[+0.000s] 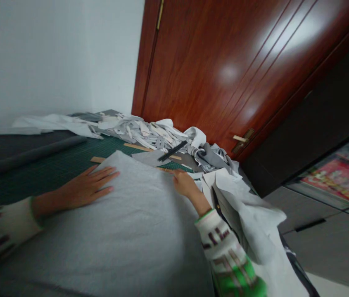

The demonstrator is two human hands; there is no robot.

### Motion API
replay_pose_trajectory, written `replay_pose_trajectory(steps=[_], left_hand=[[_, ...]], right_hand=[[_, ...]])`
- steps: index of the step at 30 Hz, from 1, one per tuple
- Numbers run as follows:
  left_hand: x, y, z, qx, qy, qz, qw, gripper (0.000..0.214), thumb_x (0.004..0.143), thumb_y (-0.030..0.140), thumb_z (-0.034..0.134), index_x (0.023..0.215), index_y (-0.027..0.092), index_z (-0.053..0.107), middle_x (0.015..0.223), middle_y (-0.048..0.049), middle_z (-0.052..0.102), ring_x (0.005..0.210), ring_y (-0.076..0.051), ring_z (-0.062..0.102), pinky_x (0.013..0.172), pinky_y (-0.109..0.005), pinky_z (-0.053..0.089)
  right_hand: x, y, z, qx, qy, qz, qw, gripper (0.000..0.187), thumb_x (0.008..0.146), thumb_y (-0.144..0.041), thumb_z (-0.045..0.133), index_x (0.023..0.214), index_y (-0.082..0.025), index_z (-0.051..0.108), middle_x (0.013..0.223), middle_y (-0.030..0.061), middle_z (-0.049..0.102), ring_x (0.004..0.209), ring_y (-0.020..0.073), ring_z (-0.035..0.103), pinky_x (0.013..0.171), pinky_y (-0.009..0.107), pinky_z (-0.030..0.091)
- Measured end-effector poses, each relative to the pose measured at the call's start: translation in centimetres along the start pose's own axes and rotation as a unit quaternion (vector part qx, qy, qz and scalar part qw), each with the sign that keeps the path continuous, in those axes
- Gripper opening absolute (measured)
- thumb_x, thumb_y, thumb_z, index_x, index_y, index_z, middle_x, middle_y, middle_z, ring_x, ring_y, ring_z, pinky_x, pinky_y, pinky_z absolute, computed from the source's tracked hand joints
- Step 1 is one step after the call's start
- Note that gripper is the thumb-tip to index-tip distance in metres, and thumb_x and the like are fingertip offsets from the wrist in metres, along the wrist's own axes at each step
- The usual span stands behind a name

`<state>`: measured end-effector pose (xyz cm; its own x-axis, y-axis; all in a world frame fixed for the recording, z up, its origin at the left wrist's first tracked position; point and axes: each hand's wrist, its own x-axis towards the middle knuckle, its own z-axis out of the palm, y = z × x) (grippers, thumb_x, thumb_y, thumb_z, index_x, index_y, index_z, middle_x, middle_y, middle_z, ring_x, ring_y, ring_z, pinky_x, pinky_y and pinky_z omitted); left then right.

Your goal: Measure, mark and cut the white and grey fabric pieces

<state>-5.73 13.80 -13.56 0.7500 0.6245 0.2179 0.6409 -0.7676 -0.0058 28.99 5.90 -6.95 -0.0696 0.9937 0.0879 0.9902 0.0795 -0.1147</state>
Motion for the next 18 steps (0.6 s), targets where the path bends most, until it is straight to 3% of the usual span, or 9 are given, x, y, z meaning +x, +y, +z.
replay_pose_trajectory(steps=[4,8,12,18], left_hand=[[-1.4,0.2,0.1,0.001,-0.003,-0.034,0.999,0.056,0.1,0.042,0.044,0.149,0.015,0.046,0.156,-0.0191,0.041,0.146,-0.033,0.036,0.117,-0.054,0.025],[-2.9,0.3,0.0,0.008,0.004,-0.052,0.999,0.058,0.098,0.048,0.043,0.149,0.02,0.047,0.154,-0.0186,0.045,0.144,-0.034,0.038,0.116,-0.056,0.026],[-3.3,-0.1,0.0,0.002,0.013,-0.083,0.996,0.058,0.096,0.049,0.046,0.148,0.022,0.049,0.154,-0.0178,0.045,0.141,-0.035,0.042,0.113,-0.056,0.033],[-2.8,-1.4,0.0,0.01,0.049,-0.168,0.984,0.051,0.098,0.039,0.043,0.14,0.013,0.056,0.149,-0.0212,0.049,0.139,-0.037,0.044,0.111,-0.05,0.039]], right_hand=[[5.5,-2.7,1.5,-0.001,-0.009,-0.026,1.0,0.034,0.1,-0.011,0.042,0.123,-0.013,0.065,0.126,0.0118,0.069,0.12,0.0198,0.062,0.106,0.035,0.044],[8.8,-3.1,3.6,-0.001,-0.011,-0.007,1.0,0.023,0.098,-0.023,0.056,0.118,-0.014,0.064,0.123,0.0096,0.067,0.115,0.0233,0.063,0.1,0.046,0.049],[9.7,-1.6,3.9,0.016,-0.053,-0.014,0.998,0.018,0.093,-0.029,0.065,0.105,-0.014,0.066,0.107,0.0051,0.07,0.102,0.0205,0.066,0.09,0.041,0.054],[9.1,-0.8,3.6,0.014,-0.088,-0.033,0.995,0.012,0.091,-0.024,0.068,0.098,-0.014,0.066,0.094,0.0015,0.071,0.087,0.0163,0.068,0.079,0.034,0.056]])
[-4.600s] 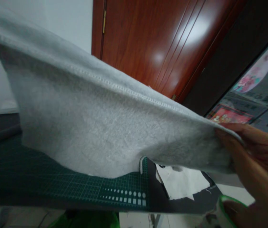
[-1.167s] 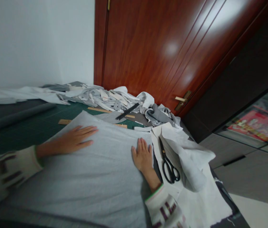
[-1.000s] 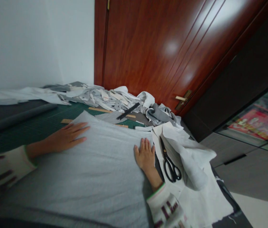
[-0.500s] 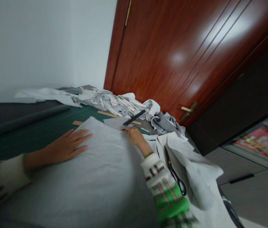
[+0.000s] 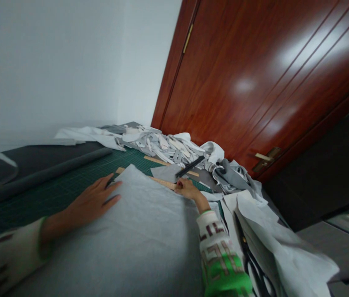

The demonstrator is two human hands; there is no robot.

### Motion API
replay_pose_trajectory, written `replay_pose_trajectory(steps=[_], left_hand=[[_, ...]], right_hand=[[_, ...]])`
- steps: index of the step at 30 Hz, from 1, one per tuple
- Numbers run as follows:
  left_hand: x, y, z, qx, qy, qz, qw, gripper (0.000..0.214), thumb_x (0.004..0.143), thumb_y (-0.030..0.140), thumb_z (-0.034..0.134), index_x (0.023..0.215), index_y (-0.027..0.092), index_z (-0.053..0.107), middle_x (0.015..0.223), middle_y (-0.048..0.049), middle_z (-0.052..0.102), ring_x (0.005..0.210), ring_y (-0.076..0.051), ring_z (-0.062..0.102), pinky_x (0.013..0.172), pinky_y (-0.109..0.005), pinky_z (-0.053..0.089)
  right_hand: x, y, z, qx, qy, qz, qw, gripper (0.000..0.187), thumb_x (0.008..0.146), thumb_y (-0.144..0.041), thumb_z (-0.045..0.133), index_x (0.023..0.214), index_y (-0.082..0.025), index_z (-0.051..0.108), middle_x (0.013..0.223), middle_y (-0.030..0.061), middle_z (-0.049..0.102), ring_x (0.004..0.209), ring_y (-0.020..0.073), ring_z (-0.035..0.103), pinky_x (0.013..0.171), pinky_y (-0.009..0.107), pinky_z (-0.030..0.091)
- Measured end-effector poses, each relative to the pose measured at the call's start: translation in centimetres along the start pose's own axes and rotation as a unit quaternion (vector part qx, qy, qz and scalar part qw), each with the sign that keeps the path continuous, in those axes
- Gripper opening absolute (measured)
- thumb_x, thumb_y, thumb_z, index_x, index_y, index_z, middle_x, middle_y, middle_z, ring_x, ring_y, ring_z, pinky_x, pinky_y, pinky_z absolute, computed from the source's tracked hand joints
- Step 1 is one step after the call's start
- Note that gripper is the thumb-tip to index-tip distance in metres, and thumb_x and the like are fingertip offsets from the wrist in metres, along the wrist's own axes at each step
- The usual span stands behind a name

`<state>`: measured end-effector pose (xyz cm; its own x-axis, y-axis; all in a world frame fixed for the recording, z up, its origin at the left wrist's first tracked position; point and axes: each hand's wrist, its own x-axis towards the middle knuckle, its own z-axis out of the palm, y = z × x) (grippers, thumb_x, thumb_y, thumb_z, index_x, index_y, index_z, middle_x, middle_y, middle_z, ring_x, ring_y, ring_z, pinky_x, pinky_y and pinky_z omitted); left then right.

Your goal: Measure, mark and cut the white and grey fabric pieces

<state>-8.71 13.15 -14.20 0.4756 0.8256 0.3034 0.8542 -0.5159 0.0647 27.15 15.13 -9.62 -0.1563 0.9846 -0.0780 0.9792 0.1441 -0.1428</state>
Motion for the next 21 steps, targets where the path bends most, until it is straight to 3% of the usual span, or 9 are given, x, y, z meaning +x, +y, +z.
replay_pose_trajectory(steps=[3,8,11,14,18,21], left_hand=[[0.3,-0.2,-0.3,0.008,-0.016,-0.016,1.0,0.049,0.099,0.035,0.041,0.14,0.012,0.055,0.145,-0.0212,0.052,0.135,-0.036,0.048,0.109,-0.049,0.04],[0.5,-0.2,-0.5,-0.013,-0.022,-0.014,1.0,0.046,0.098,0.032,0.041,0.137,0.012,0.057,0.143,-0.0207,0.054,0.132,-0.035,0.049,0.107,-0.05,0.041],[0.8,-0.4,-0.5,-0.039,-0.027,-0.015,0.999,0.044,0.097,0.029,0.041,0.134,0.011,0.057,0.141,-0.0189,0.057,0.131,-0.034,0.05,0.106,-0.049,0.042],[1.5,-1.2,-0.7,-0.073,-0.039,-0.017,0.996,0.044,0.091,0.024,0.046,0.133,0.012,0.055,0.138,-0.017,0.059,0.128,-0.031,0.052,0.107,-0.046,0.042],[4.4,-2.4,-1.2,-0.121,-0.083,-0.038,0.988,0.05,0.077,0.027,0.061,0.124,0.011,0.058,0.123,-0.0178,0.066,0.117,-0.033,0.06,0.099,-0.042,0.047],[7.4,-2.6,-1.1,-0.165,-0.129,-0.074,0.975,0.042,0.072,0.033,0.073,0.105,0.01,0.065,0.103,-0.0158,0.071,0.101,-0.035,0.067,0.085,-0.042,0.053]], right_hand=[[-0.6,-0.6,-0.1,-0.022,0.019,-0.005,1.0,0.008,0.094,-0.021,0.061,0.095,-0.015,0.066,0.092,0.0028,0.073,0.085,0.0167,0.069,0.078,0.032,0.054],[-1.8,-1.9,-0.4,-0.082,0.091,0.019,0.992,0.028,0.1,-0.014,0.038,0.111,-0.019,0.064,0.102,0.0133,0.075,0.101,0.0252,0.069,0.091,0.036,0.046],[-2.4,-1.9,-1.0,-0.109,0.137,0.059,0.983,0.038,0.1,-0.008,0.027,0.116,-0.014,0.061,0.115,0.0201,0.071,0.112,0.0288,0.065,0.097,0.04,0.042],[-3.1,-1.5,-1.9,-0.11,0.159,0.123,0.973,0.038,0.1,-0.009,0.024,0.118,-0.008,0.058,0.112,0.0256,0.07,0.106,0.0316,0.069,0.089,0.042,0.045],[-4.9,-1.9,-1.8,-0.072,0.14,0.147,0.976,0.033,0.105,-0.022,0.028,0.122,-0.011,0.054,0.1,0.0171,0.076,0.093,0.0259,0.074,0.074,0.031,0.049],[-6.9,-4.0,0.3,-0.05,0.109,0.121,0.985,0.028,0.105,-0.023,0.031,0.116,-0.016,0.056,0.098,0.011,0.077,0.092,0.0223,0.074,0.068,0.026,0.047]])
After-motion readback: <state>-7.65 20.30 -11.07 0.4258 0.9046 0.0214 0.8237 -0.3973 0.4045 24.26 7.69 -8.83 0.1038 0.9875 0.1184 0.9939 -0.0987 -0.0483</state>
